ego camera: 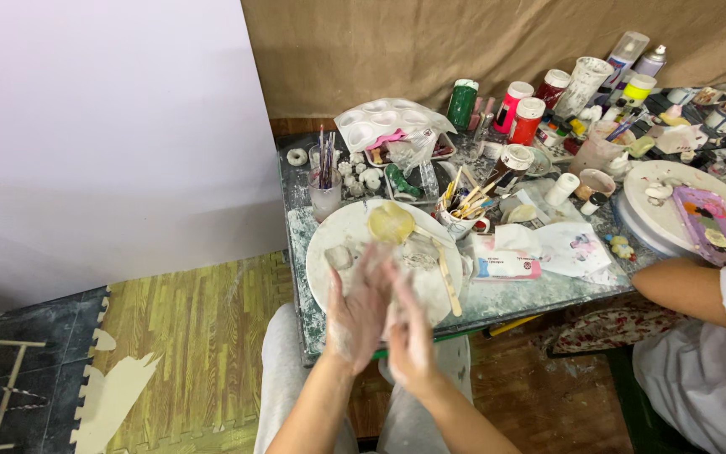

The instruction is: The person kneads and rolls a lump of clay between their hands, then flattens it on a white plate. They use a wooden stick to smooth and shape the clay surface, repeatedly pressing and refining the form.

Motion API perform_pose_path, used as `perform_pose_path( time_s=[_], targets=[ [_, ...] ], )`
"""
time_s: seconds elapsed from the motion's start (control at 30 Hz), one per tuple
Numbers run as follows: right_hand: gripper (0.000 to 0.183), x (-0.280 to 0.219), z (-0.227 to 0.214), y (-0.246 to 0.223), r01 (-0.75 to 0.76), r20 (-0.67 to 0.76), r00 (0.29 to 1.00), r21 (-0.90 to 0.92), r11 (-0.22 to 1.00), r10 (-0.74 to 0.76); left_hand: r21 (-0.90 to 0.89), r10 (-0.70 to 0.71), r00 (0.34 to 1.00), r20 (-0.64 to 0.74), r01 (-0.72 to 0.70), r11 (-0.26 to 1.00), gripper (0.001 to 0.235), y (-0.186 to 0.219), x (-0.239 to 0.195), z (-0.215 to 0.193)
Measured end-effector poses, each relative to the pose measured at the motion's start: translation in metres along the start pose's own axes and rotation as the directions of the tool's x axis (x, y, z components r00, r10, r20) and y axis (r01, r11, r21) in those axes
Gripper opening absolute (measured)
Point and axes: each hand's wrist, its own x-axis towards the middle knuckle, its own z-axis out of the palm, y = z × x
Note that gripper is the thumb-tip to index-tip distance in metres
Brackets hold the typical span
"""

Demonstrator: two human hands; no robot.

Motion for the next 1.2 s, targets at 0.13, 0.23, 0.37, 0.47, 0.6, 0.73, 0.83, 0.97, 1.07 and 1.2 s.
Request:
perform_pose_path(
  time_s=[0.13, 0.23, 0.37, 0.47, 0.6, 0.73, 0.83, 0.97, 1.07, 1.2],
  targets=[
    [0.062, 0.011, 0.008, -0.012, 0.377, 0.286, 0.925, -0.606, 0.700, -0.250, 0.123, 0.051, 0.999, -0.004, -0.051, 0.991, 0.098, -0.022, 0.002, -0.012],
    [0.057, 0.027, 0.002, -0.029, 0.280, 0.235, 0.959, -0.690, 0.667, -0.160, 0.364, 0.048, 0.999, 0.009, -0.047, 0.930, 0.094, -0.042, 0.000, -0.020],
    [0.065, 0.022, 0.014, -0.053, 0.308, 0.346, 0.930, -0.564, 0.766, -0.119, 0.118, 0.207, 0.976, 0.067, -0.214, 0.970, 0.087, -0.047, -0.003, -0.023],
    [0.069, 0.032, 0.006, -0.063, 0.300, 0.235, 0.952, -0.570, 0.765, -0.198, 0.160, 0.053, 0.998, 0.039, -0.058, 0.985, 0.082, -0.054, 0.008, -0.008],
    [0.081, 0.033, -0.001, -0.065, 0.317, 0.207, 0.948, -0.561, 0.765, -0.242, 0.341, 0.328, 0.887, 0.323, -0.433, 0.834, 0.077, -0.074, 0.021, -0.007],
    [0.071, 0.034, 0.001, -0.057, 0.328, 0.320, 0.939, -0.725, 0.605, -0.127, -0.169, -0.044, 0.989, 0.139, 0.067, 0.983, 0.074, -0.079, 0.022, -0.029],
    [0.067, 0.032, 0.000, -0.052, 0.206, 0.236, 0.971, -0.715, 0.668, -0.047, 0.106, -0.037, 0.991, 0.127, 0.024, 0.994, 0.075, -0.068, 0.023, -0.030],
    [0.066, 0.023, 0.002, -0.042, 0.371, 0.376, 0.917, -0.682, 0.631, -0.133, -0.027, -0.007, 0.984, 0.178, 0.012, 1.000, 0.076, -0.051, 0.024, -0.022],
    [0.065, 0.019, 0.003, -0.041, 0.168, 0.185, 0.981, -0.675, 0.719, -0.055, 0.140, -0.190, 0.979, 0.072, 0.179, 0.974, 0.077, -0.057, 0.017, -0.017],
    [0.070, 0.028, 0.019, -0.052, 0.376, 0.226, 0.926, -0.632, 0.678, -0.304, -0.004, 0.193, 0.926, 0.324, -0.203, 0.979, 0.084, -0.053, 0.022, -0.026]
  ],
)
